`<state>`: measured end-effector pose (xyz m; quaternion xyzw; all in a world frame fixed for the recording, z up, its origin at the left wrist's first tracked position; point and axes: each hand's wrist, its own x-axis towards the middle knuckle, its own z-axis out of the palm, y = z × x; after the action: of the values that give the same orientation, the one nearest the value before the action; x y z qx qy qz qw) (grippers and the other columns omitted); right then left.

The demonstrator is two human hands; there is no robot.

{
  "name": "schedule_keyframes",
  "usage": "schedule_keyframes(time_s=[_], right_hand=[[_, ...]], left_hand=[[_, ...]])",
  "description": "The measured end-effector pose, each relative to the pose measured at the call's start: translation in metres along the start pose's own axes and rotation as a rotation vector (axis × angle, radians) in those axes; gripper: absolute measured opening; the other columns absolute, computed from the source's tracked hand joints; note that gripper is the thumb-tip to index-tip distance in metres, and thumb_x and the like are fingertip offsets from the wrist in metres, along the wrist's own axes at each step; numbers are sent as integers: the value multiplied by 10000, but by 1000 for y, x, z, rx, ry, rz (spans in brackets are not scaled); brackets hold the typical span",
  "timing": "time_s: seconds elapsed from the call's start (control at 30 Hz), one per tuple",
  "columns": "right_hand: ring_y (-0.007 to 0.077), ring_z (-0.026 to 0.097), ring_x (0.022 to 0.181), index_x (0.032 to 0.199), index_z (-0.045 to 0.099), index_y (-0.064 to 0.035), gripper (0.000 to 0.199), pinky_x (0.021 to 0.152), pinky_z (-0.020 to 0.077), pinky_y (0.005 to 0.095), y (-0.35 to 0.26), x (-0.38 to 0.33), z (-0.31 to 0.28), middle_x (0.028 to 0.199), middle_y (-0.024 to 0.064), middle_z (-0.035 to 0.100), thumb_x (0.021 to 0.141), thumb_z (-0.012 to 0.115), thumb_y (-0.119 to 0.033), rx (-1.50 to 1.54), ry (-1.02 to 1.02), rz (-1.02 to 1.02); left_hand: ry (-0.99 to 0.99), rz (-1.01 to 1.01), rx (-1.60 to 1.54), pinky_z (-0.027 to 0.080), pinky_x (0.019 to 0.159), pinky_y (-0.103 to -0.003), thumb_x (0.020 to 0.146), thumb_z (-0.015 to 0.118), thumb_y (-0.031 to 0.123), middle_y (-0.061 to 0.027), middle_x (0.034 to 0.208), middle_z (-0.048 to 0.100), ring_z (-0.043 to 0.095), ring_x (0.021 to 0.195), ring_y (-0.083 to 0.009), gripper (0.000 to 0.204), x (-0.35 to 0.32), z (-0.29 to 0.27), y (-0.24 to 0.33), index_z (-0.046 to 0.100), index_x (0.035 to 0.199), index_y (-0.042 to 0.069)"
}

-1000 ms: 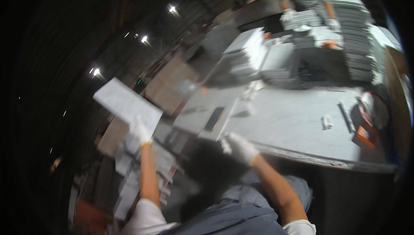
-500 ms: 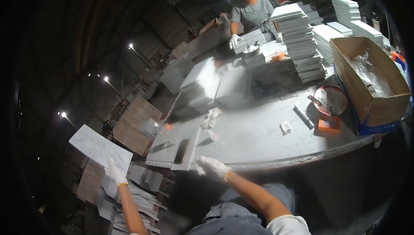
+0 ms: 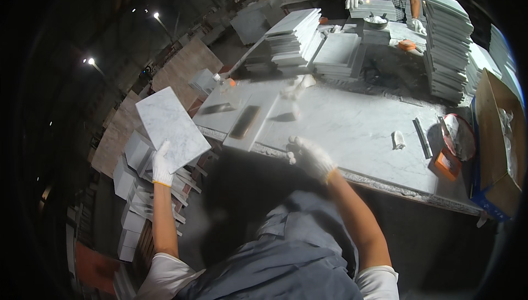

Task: The person repeatedly wipes the surfaces of white rectangular tiles with gloved hands, then stacks them on a workbench. The person also removes gloves and adjusts the head-mounted camera toward the end.

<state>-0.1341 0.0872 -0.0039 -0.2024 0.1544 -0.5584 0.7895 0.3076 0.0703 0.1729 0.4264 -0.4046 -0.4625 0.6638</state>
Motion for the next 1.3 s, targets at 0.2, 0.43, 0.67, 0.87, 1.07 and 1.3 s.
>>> schedule_keyframes(time_s=[0.2,0.43,0.67,0.87,1.07,1.3], right_hand=[[171,622,853,1215,623,-43,343,747,544,307,-4,-1,-11,1048,81,658,980,663,-290,-205,45,83],[210,649,1063,1419,507,-8,565,904,556,340,62,11,5,1211,134,648,1008,615,-381,-389,-54,302],[243,632,1187,1328,587,55,508,1048,483,339,67,8,27,1293,193,650,986,663,-313,-483,-8,149],[262,642,1158,1265,595,108,438,1042,502,354,47,14,34,1243,205,665,970,686,-202,-337,90,147],[240,663,1117,1230,651,82,407,1001,513,326,35,38,43,1218,194,688,967,683,-227,-560,150,179],[257,664,1137,1276,544,197,454,998,515,304,24,59,61,1246,289,648,1056,508,-199,-443,158,196]], left_hand=[[-102,-194,4,499,1042,-462,989,589,160,-165,1329,622,618,1203,-312,452,-27,2,-46,511,1384,-45],[-14,-416,172,546,804,-306,922,682,178,-21,974,696,667,886,-135,223,-75,30,-112,690,1096,38],[-102,-646,173,489,928,-291,876,787,241,-36,1052,701,638,999,-116,323,-86,67,-180,708,1085,8],[-188,-620,242,458,999,-288,928,741,310,-71,1157,693,632,1064,-127,416,-69,78,-193,669,1190,-5],[-170,-313,661,484,933,-327,960,655,438,-103,1172,696,630,1057,-178,453,5,80,-160,664,1179,42],[-278,101,1851,369,1119,-482,893,659,410,-115,1516,425,365,1424,-342,662,116,120,-192,418,1466,181]])
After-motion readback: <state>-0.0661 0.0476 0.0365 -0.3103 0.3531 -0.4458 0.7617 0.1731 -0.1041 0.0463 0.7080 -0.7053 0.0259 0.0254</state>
